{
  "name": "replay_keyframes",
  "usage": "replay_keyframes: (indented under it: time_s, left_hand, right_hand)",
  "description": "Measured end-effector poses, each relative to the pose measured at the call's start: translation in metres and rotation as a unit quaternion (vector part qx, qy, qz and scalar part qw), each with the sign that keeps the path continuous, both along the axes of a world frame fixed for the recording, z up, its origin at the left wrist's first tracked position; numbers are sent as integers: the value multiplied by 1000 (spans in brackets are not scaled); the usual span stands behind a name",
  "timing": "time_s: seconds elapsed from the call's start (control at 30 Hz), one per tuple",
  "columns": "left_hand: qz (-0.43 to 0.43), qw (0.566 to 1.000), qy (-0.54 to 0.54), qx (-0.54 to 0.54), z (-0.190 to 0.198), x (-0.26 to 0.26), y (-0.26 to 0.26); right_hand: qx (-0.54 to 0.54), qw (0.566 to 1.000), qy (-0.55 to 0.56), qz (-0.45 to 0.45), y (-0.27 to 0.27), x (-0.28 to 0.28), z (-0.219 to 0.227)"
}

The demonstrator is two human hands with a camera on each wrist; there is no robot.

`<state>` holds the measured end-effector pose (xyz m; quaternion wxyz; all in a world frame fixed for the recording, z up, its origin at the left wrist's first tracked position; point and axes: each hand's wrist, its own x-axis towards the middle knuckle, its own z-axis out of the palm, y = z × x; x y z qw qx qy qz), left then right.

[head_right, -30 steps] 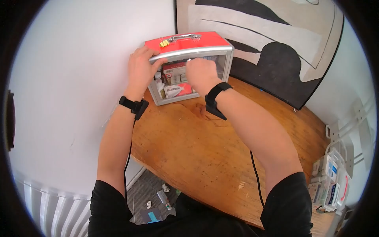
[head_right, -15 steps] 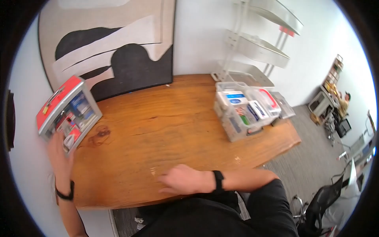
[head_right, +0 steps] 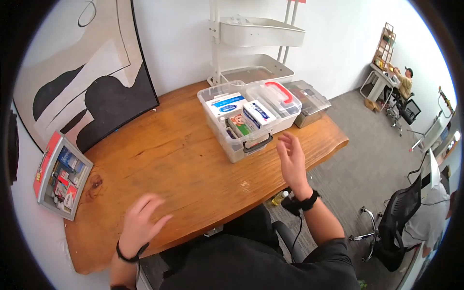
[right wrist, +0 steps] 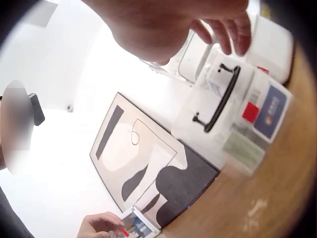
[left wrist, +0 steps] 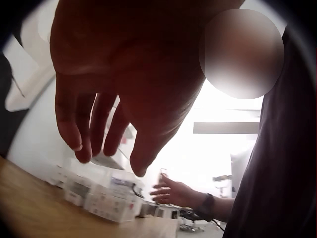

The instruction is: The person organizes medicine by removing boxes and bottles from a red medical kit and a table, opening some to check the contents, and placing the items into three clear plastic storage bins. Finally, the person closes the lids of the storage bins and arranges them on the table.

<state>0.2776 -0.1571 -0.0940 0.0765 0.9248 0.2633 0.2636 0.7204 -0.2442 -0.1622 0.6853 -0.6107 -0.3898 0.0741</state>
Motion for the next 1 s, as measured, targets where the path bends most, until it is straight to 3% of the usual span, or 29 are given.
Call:
replay_keyframes:
  time_s: [0.17,0.3,0.37,0.4,0.43,0.53,0.6,0.67,0.73,0.77,0.8,0.87,0.93,1.0]
  left_hand:
    - [-126,981,-20,144,22,191,53]
    - [-85,982,72,150,-6,258,69]
    - [-39,978,106,173,-12,250,71]
    - [-42,978,58,195,-15,244,69]
    - [-51,975,8,218,-17,236,71]
    - [-38,977,4,208,-12,195,69]
    - [-15,978,8,207,-11,158,72]
    - [13,977,40,207,-6,112,76]
    - [38,984,37,172,-5,66,84]
    - [32,983,63,169,-1,44,90]
    - [47,984,72,156,5,24,94]
    - [93,990,56,91,1,-17,110]
    - [111,991,54,61,0,-50,125]
    - [132,989,43,41,3,-68,133]
  right_hand:
    - [-126,991,-1,42,41,51,6]
    - [-144,988,42,35,48,58,8]
    - [-144,986,26,75,53,67,-4]
    - [-136,986,23,97,55,65,-5]
    - [-139,985,7,103,56,51,3]
    - [-161,979,-5,124,58,15,14]
    - [-169,966,-7,197,64,-14,19]
    - [-189,939,-10,287,74,-40,24]
    - [-245,894,-89,364,80,-70,53]
    - [-265,873,-184,367,82,-73,60]
    - [-264,868,-198,371,82,-75,68]
    - [-266,879,-195,343,84,-54,73]
    - [-179,937,-205,221,90,-27,85]
    - [-119,952,-280,35,97,40,87]
